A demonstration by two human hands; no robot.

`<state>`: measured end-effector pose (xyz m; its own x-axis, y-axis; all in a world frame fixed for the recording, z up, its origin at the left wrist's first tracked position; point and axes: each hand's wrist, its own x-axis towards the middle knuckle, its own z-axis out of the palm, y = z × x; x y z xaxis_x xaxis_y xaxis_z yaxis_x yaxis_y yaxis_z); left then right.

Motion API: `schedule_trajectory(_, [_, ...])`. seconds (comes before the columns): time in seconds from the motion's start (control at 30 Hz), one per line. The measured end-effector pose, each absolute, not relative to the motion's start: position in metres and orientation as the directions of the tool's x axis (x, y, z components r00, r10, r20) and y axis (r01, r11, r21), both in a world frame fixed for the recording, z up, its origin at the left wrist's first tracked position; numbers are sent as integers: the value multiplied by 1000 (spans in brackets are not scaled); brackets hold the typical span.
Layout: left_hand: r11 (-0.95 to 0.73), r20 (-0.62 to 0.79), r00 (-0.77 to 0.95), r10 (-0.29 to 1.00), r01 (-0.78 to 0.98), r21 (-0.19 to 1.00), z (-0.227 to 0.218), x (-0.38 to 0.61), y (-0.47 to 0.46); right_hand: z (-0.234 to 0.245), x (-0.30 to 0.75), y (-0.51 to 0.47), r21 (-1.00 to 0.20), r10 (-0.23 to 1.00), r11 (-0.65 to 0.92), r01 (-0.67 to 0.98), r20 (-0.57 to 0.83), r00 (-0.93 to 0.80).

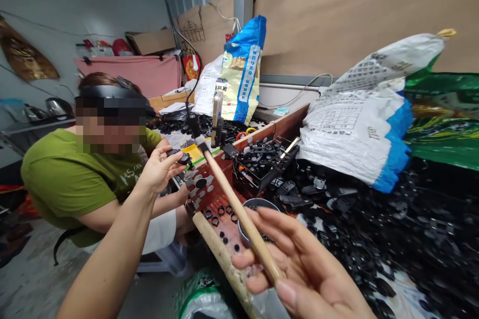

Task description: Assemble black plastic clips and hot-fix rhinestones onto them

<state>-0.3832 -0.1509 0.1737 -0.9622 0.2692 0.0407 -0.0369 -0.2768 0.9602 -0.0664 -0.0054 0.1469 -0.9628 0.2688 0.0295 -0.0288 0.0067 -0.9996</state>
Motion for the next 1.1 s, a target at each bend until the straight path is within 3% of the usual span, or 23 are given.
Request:
schedule_trajectory(0.1, [-268, 52, -964, 261, -20, 963, 174, -383, -150, 150, -86, -2, -945, 244, 327, 7, 77, -967])
schedule_trajectory(0.2, [-261, 65, -965, 254, -4, 965, 174, -382, -150, 151, -113, 3, -778, 241, 625, -62, 269, -932])
schedule_trajectory(0.33, [-261, 85, -965, 249, 18, 965, 173, -382, -151, 156, -142, 14, -554, 159, 819, -153, 474, -866])
schedule_trajectory(0.43, [-264, 95, -963, 251, 26, 964, 172, -382, -151, 162, -152, 19, -457, 119, 878, -142, 496, -860])
schedule_trajectory(0.57, [-258, 91, -961, 261, 21, 966, 170, -383, -150, 171, -154, 24, -365, 206, 931, 5, 514, -833])
schedule_trajectory(0.73, [-254, 82, -959, 271, 11, 967, 170, -383, -149, 185, -156, 34, -321, 223, 942, 97, 382, -897])
schedule_trajectory(0.9, [-259, 84, -956, 280, 9, 966, 171, -382, -150, 193, -160, 37, -166, 159, 983, 83, 519, -840])
schedule_trajectory(1.1, [-270, 94, -956, 278, 16, 963, 169, -382, -150, 193, -159, 33, -17, 171, 982, 186, 487, -856])
